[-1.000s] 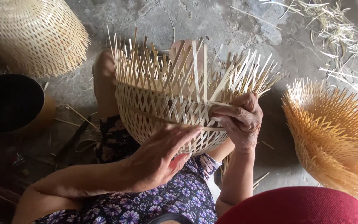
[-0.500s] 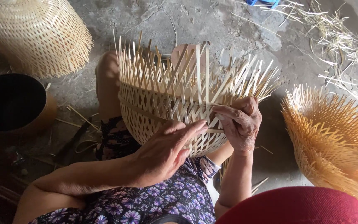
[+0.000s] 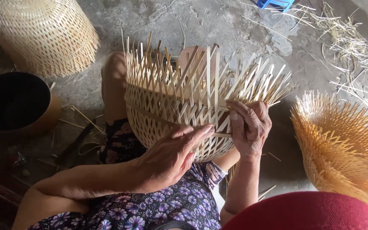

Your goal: The person weaves a bamboo basket by hand, interlacing thin bamboo strips through the vertical spokes of the frame. They rotate the basket while tucking and pulling the strands to secure the weave.

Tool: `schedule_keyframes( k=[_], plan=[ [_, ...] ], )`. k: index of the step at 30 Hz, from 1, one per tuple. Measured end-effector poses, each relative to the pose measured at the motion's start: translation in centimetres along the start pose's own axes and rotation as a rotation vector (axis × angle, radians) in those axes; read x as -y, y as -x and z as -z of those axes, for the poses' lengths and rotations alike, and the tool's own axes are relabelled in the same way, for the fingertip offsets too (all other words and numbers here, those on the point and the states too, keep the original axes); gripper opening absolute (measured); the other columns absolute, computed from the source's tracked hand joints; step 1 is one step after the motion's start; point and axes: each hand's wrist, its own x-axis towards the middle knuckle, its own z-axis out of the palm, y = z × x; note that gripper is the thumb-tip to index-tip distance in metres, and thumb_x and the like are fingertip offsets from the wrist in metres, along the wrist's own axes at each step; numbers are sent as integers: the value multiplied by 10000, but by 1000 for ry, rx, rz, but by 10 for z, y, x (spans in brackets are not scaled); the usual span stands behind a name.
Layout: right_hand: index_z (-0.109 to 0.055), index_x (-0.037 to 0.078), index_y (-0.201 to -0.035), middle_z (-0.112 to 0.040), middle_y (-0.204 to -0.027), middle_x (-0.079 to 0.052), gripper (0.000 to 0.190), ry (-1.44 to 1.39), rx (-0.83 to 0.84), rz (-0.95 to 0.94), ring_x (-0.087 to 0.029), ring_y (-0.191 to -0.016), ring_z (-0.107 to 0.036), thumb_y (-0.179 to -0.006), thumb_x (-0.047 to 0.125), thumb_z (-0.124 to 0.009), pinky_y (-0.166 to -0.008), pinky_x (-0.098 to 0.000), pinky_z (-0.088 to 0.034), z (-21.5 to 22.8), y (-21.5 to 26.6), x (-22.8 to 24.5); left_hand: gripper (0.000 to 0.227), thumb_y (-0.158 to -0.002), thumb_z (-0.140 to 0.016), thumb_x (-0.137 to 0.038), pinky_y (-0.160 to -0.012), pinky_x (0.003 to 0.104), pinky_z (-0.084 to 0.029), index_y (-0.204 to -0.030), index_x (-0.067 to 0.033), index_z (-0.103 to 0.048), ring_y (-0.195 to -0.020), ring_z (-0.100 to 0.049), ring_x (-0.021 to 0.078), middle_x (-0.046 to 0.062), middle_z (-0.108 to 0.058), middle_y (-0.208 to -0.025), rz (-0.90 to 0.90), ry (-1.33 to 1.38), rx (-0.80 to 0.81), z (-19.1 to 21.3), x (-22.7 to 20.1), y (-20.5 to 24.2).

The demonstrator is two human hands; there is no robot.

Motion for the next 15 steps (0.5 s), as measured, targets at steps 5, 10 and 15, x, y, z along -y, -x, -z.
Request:
schedule_keyframes(
  k=[5, 10, 15],
  plan=[
    [-749, 112, -1162, -636, -916, -24, 148, -47, -23, 0, -184, -844, -567, -1016, 125, -728, -804, -316, -471, -1, 2, -1, 661, -941, -597, 46, -1119, 386, -433, -1532, 87, -304, -1200, -597, 274, 206, -628, -1404, 49, 19, 53, 1, 1, -2],
    [-737, 95, -1073, -626, -874, 11, 127, -252, -71, -94, -93, -762, -515, -957, 47, -758, -687, -243, -413, -3, 9, -11, 463, -1019, -646, -65, -872, 347, -600, -1454, -66, -486, -986, -632, 183, 109, -638, -1353, 218, 178, -79, 4, 21, -4],
    [-743, 93, -1047, -610, -873, 26, 72, -261, -87, -76, -89, -793, -505, -995, 42, -743, -692, -233, -417, -8, 13, -11, 278, -991, -748, -99, -899, 365, -506, -1240, -33, -642, -1017, -546, 198, 107, -600, -1146, -43, -334, -410, 16, 44, -38]
  ],
)
